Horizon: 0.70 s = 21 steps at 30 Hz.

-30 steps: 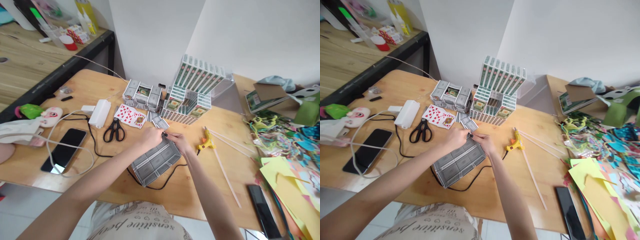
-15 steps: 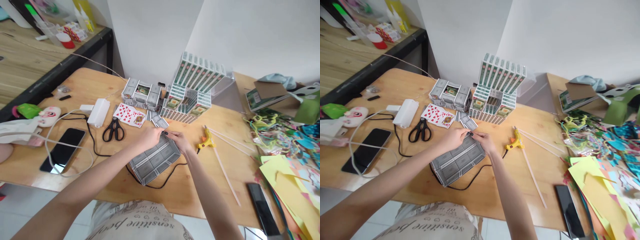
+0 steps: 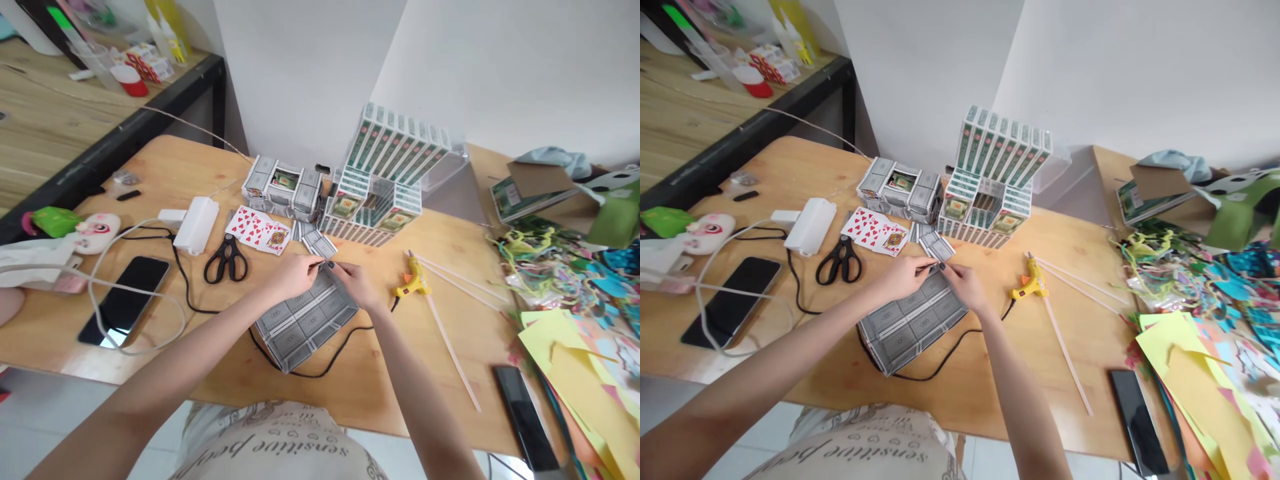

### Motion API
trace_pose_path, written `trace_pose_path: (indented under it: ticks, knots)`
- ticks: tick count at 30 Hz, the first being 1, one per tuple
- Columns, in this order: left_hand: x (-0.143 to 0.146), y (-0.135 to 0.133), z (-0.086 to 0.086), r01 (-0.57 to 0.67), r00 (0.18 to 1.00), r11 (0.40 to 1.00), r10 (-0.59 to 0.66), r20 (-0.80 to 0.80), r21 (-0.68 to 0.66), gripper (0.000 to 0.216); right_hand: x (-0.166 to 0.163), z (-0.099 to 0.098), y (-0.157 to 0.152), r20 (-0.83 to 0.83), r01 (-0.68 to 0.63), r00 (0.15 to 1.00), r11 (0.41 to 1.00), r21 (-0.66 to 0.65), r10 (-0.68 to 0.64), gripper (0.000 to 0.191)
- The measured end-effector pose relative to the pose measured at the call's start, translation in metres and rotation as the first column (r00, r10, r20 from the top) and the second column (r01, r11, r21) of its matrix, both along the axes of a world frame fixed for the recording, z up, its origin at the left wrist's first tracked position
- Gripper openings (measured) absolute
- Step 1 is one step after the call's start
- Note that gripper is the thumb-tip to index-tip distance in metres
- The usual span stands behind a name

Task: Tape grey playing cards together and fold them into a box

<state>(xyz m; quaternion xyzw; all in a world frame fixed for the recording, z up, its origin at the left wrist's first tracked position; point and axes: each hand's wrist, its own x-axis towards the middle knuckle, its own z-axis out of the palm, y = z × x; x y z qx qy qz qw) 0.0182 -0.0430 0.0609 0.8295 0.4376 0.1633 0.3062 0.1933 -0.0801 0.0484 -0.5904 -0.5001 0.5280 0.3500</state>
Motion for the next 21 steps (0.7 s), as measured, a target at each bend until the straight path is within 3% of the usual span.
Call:
trace_pose_path:
  ticks: [4, 8, 18, 21]
  knots:
    - [0.0, 0.004, -0.008, -0.018, 0.997, 1.0, 0.017, -0.069, -0.017, 0.03, -0.003, 0.004, -0.003, 0.336, -0.194, 0.931, 0.973, 0.124, 0.142, 0.026]
    - [0.002, 0.005, -0.005, 0.021, 0.991, 1.0, -0.021, -0.131, -0.004, 0.03, -0.009, 0.003, -0.004, 0.605, -0.287, 0.783, 0.947, 0.147, 0.143, 0.033]
    - [0.007, -0.003, 0.006, 0.101, 0.976, 0.995, -0.095, -0.195, 0.019, 0.029, -0.013, -0.003, 0.004, 0.713, -0.324, 0.683, 0.94, 0.103, 0.158, 0.027]
    - [0.001, 0.002, 0.004, 0.154, 0.981, 0.985, -0.161, -0.107, -0.072, 0.031, -0.013, -0.001, 0.005, 0.725, -0.332, 0.669, 0.938, 0.098, 0.161, 0.023]
